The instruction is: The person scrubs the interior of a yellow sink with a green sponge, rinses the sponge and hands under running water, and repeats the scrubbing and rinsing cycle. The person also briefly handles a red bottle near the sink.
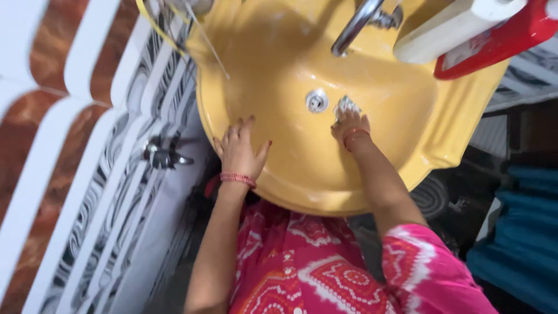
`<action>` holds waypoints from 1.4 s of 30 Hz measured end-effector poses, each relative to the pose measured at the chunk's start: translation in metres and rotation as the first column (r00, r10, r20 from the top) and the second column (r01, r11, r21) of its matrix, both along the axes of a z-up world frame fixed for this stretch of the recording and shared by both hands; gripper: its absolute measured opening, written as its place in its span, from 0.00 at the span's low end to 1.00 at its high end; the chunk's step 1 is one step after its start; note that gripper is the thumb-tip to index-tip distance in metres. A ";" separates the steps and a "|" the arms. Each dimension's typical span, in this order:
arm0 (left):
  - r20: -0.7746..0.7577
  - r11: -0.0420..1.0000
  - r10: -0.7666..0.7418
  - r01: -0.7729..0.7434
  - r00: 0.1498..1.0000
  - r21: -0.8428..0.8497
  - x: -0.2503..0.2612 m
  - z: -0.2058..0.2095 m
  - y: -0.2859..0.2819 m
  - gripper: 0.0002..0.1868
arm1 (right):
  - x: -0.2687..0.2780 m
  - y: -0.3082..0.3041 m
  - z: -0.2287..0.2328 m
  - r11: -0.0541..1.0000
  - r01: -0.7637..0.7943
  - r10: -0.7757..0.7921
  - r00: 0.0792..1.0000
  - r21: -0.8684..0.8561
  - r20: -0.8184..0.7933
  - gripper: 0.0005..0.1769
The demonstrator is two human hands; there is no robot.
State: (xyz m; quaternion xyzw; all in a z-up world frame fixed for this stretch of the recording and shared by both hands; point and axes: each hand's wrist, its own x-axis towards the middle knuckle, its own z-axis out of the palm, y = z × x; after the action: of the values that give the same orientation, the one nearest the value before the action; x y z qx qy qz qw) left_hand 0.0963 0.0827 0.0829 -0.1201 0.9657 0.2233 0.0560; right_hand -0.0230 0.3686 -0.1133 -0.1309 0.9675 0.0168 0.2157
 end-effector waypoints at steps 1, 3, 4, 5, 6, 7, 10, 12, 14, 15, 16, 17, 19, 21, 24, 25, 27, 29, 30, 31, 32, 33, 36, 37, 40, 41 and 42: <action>0.005 1.000 0.003 -0.003 1.000 0.015 0.001 0.002 0.003 0.41 | -0.008 0.007 0.009 0.996 -0.082 0.084 0.991 0.017 -0.100 0.44; 0.001 1.000 0.005 -0.005 1.000 0.017 0.000 0.001 0.006 0.41 | -0.024 0.011 0.031 0.939 0.183 -0.159 0.982 -0.293 0.102 0.35; -0.007 1.000 0.005 -0.005 1.000 0.004 -0.002 -0.001 0.008 0.41 | -0.025 0.010 0.043 0.853 0.323 -0.242 0.941 -0.410 0.238 0.32; -0.011 1.000 0.005 -0.005 1.000 -0.007 -0.002 -0.004 0.012 0.41 | -0.026 0.017 0.058 0.606 0.022 -0.199 0.972 -0.795 -0.124 0.26; 0.004 1.000 0.004 -0.004 1.000 -0.006 -0.002 -0.007 0.018 0.41 | -0.034 0.016 0.072 0.498 -0.101 -0.354 0.883 -0.861 -0.309 0.25; 0.017 1.000 0.015 -0.015 1.000 -0.007 -0.003 -0.009 0.026 0.41 | -0.051 0.022 0.090 0.551 -0.152 -0.415 0.803 -0.820 -0.427 0.21; 0.044 1.000 0.018 -0.018 0.999 0.007 0.005 -0.010 0.058 0.42 | -0.104 0.038 0.131 0.595 -0.267 -0.498 0.618 -0.758 -0.608 0.27; 0.040 1.000 0.018 -0.018 0.999 0.006 0.005 -0.007 0.075 0.42 | -0.143 0.036 0.144 0.574 -0.212 -0.524 0.648 -0.791 -0.553 0.24; 0.048 0.999 0.043 -0.043 0.998 -0.003 0.010 -0.008 0.089 0.43 | -0.158 0.031 0.143 0.566 -0.085 -0.533 0.721 -0.820 -0.442 0.19; 0.066 0.998 0.059 -0.058 0.996 -0.007 0.015 -0.008 0.093 0.43 | -0.155 0.031 0.140 0.601 -0.079 -0.508 0.731 -0.796 -0.456 0.17; 0.084 0.997 0.075 -0.074 0.994 -0.011 0.020 -0.009 0.094 0.44 | -0.148 0.032 0.136 0.634 -0.074 -0.482 0.741 -0.769 -0.468 0.15; 0.098 0.996 0.091 -0.089 0.991 -0.019 0.024 -0.010 0.093 0.44 | -0.141 0.032 0.131 0.664 -0.074 -0.457 0.748 -0.744 -0.482 0.13; 0.034 0.990 0.136 -0.135 0.990 -0.026 0.033 -0.011 0.090 0.45 | -0.120 0.041 0.119 0.787 -0.201 -0.214 0.797 -0.583 -0.565 0.14; 0.014 0.983 0.181 -0.181 0.983 -0.031 0.043 -0.014 0.088 0.46 | -0.099 0.046 0.100 0.817 -0.303 -0.050 0.811 -0.490 -0.584 0.17; 0.029 0.968 0.248 -0.247 0.968 -0.033 0.056 -0.015 0.087 0.46 | -0.084 0.054 0.062 0.747 -0.355 0.008 0.850 -0.562 -0.526 0.20; 0.020 0.965 0.261 -0.260 0.965 -0.030 0.059 -0.016 0.086 0.46 | -0.083 0.060 0.048 0.698 -0.335 -0.007 0.881 -0.633 -0.474 0.17; -0.015 0.959 0.284 -0.284 0.959 -0.016 0.062 -0.015 0.087 0.47 | -0.086 0.058 0.020 0.439 0.026 -0.138 0.990 -0.898 -0.039 0.14; -0.055 0.951 0.310 -0.310 0.949 0.010 0.071 -0.016 0.092 0.47 | -0.092 0.045 -0.003 -0.044 0.708 -0.059 0.702 -0.704 0.710 0.20; -0.055 0.947 0.322 -0.322 0.945 0.014 0.077 -0.017 0.096 0.47 | -0.092 0.036 -0.012 -0.200 0.774 0.047 0.620 -0.600 0.784 0.18; -0.065 0.944 0.330 -0.330 0.942 0.015 0.078 -0.018 0.097 0.48 | -0.096 0.018 -0.017 -0.341 0.816 0.168 0.541 -0.467 0.824 0.17; -0.074 0.941 0.339 -0.339 0.938 0.015 0.078 -0.017 0.099 0.49 | -0.096 0.002 -0.020 -0.456 0.836 0.297 0.465 -0.304 0.834 0.16; -0.077 0.939 0.344 -0.344 0.936 0.022 0.078 -0.016 0.099 0.49 | -0.097 -0.014 -0.020 -0.429 0.864 0.356 0.430 -0.263 0.830 0.15; -0.088 0.933 0.359 -0.357 0.929 0.044 0.081 -0.013 0.100 0.49 | -0.102 -0.049 -0.018 -0.453 0.889 0.422 0.281 -0.068 0.862 0.15; -0.103 0.934 0.358 -0.354 0.928 0.054 0.079 -0.011 0.098 0.49 | -0.109 -0.064 -0.015 -0.543 0.839 0.383 0.214 0.032 0.899 0.15; -0.141 0.937 0.349 -0.338 0.927 0.092 0.073 -0.008 0.089 0.46 | -0.131 -0.075 0.005 -0.544 0.838 0.364 0.191 0.041 0.912 0.17; -0.156 0.937 0.345 -0.331 0.926 0.107 0.068 -0.009 0.085 0.44 | -0.139 -0.075 0.016 -0.500 0.866 0.372 0.221 -0.006 0.901 0.19; -0.220 0.933 0.323 -0.271 0.920 0.236 0.061 -0.012 0.081 0.41 | -0.144 -0.077 0.028 -0.452 0.878 0.307 0.322 -0.161 0.896 0.20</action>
State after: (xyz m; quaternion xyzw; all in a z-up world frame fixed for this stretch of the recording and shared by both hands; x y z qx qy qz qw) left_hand 0.1575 0.1633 0.0714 -0.2298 0.9076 0.3391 -0.0915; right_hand -0.1669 0.2920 -0.0856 0.1985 0.3082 -0.8535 0.3704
